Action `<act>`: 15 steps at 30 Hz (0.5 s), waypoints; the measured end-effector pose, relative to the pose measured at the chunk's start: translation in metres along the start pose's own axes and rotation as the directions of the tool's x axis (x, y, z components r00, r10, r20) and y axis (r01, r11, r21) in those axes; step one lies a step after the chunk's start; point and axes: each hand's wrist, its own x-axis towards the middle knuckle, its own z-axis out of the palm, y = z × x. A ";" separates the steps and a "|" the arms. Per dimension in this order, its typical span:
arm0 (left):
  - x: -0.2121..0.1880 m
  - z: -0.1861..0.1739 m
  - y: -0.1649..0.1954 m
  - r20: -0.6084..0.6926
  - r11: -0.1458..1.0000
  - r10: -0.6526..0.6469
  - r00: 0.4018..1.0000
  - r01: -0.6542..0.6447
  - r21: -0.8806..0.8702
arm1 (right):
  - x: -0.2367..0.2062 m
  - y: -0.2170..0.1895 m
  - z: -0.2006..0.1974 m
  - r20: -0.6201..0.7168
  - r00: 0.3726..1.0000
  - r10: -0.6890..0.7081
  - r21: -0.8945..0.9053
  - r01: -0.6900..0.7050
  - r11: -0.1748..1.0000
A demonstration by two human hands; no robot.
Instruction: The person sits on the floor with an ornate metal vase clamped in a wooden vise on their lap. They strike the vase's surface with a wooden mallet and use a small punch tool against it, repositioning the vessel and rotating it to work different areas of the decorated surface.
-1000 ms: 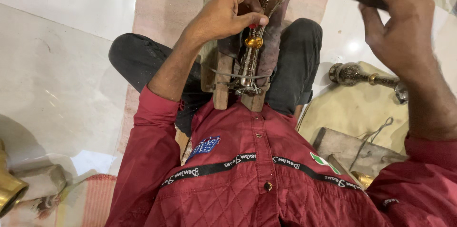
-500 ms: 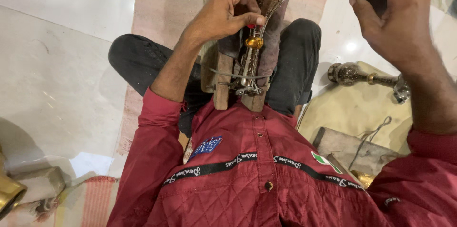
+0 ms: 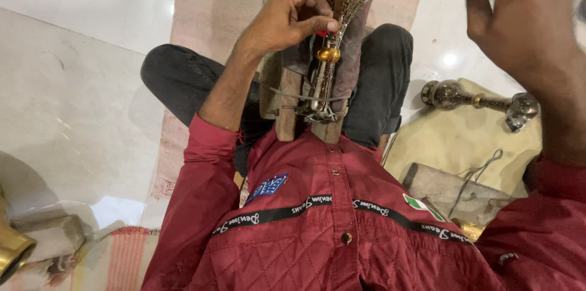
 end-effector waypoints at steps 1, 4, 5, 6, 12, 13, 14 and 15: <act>0.000 0.000 0.000 0.011 1.000 0.000 1.000 0.001 -0.015 | 0.004 -0.001 -0.003 0.003 1.000 -0.008 -0.019 0.008 1.000; -0.003 0.002 0.000 -0.028 0.999 0.017 0.999 -0.017 -0.028 | 0.014 -0.007 -0.010 0.049 0.999 0.007 -0.029 -0.006 1.000; -0.002 0.002 -0.001 -0.032 0.999 0.018 0.999 -0.019 -0.037 | 0.017 -0.008 -0.010 0.071 0.997 0.017 -0.023 -0.015 1.000; -0.001 0.003 -0.001 -0.038 0.999 0.021 0.999 -0.022 -0.045 | 0.019 -0.008 -0.010 0.092 0.996 0.024 -0.017 -0.022 1.000; -0.002 0.000 -0.001 -0.027 0.997 0.063 0.998 -0.064 -0.039 | 0.013 -0.001 -0.006 0.122 0.993 0.000 0.033 -0.004 0.999; -0.002 0.000 -0.001 -0.018 0.997 0.071 0.997 -0.072 -0.016 | 0.010 0.000 -0.005 0.119 0.993 -0.013 0.044 0.008 0.999; -0.003 0.000 0.000 -0.025 0.997 0.059 0.998 -0.060 -0.038 | 0.009 0.002 -0.003 0.107 0.994 -0.010 0.062 0.003 0.998; -0.003 0.001 0.000 -0.030 0.997 0.047 0.998 -0.049 -0.059 | 0.008 0.002 -0.001 0.094 0.995 -0.007 0.080 0.000 0.997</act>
